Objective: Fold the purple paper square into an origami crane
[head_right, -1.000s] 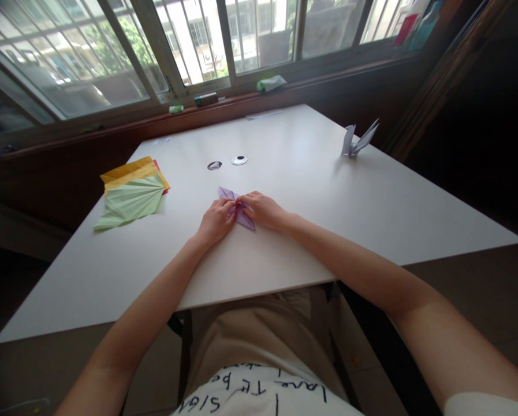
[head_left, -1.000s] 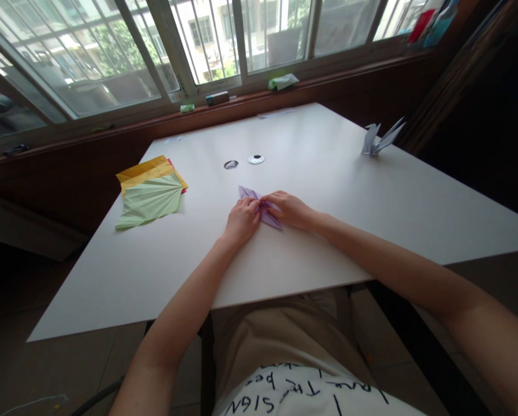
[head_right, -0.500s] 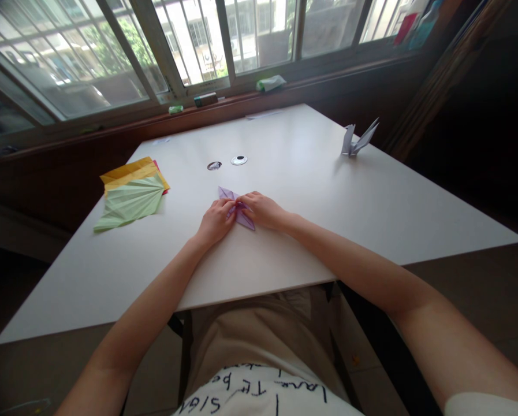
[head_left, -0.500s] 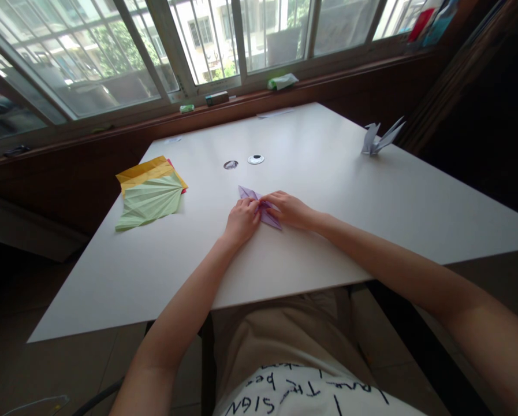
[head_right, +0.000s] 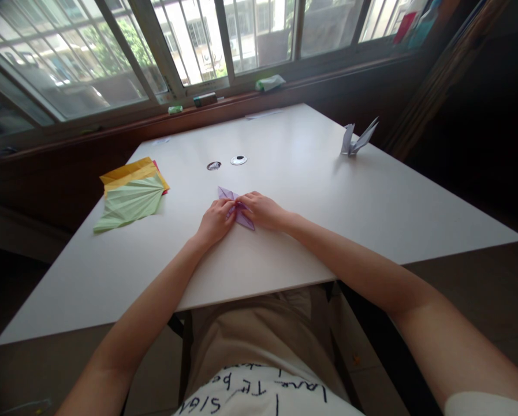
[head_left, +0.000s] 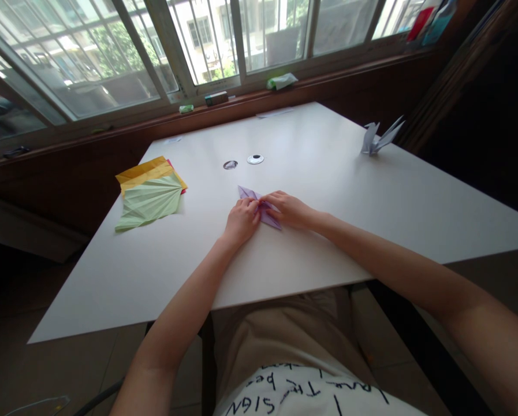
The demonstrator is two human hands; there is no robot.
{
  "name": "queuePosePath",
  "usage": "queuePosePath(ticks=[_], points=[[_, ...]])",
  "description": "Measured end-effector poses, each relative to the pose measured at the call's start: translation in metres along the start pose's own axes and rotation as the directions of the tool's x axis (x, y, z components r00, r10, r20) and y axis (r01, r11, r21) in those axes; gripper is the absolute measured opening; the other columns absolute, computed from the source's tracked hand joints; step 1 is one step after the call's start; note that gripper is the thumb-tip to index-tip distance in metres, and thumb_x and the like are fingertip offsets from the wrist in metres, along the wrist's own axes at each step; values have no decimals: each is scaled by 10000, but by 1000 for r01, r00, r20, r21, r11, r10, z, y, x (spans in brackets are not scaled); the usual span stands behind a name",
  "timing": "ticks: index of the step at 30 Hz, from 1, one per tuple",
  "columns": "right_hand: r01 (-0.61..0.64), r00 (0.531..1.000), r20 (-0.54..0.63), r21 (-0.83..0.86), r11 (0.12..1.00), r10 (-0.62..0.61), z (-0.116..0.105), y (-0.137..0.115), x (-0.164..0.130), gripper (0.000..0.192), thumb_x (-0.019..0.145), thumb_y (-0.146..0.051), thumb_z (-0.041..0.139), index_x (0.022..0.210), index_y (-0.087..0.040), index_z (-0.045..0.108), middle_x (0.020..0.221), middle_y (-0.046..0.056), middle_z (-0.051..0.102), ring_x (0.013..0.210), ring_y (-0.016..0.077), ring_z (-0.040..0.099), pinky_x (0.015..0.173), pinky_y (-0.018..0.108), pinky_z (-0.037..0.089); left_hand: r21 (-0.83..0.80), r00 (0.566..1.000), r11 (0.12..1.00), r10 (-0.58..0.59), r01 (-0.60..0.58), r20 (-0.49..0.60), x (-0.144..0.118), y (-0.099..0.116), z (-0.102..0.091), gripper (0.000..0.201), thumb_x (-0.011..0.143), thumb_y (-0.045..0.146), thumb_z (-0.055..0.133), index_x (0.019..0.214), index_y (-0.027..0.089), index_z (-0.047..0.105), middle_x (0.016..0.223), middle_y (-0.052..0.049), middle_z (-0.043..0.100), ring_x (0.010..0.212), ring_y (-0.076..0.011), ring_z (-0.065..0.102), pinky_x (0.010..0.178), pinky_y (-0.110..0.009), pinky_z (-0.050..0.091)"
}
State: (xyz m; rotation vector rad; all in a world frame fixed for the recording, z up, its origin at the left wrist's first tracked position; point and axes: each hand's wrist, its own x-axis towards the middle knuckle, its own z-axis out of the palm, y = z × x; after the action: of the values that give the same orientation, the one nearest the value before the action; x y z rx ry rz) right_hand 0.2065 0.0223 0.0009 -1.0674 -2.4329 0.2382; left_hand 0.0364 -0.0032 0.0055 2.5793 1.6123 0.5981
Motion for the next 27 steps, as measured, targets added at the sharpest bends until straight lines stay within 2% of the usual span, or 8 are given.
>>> queuePosePath(ticks=[27], points=[[21, 1000, 1, -21, 1000, -21, -1, -2, -1, 287, 843, -255, 475, 1100, -158, 557, 1067, 114, 616, 1040, 239, 537, 866, 380, 454, 31, 1000, 999, 14, -14, -1, -2, 3, -1, 299, 861, 249, 392, 1104, 165, 546, 1150, -86, 556, 1050, -212, 482, 912, -336, 416]])
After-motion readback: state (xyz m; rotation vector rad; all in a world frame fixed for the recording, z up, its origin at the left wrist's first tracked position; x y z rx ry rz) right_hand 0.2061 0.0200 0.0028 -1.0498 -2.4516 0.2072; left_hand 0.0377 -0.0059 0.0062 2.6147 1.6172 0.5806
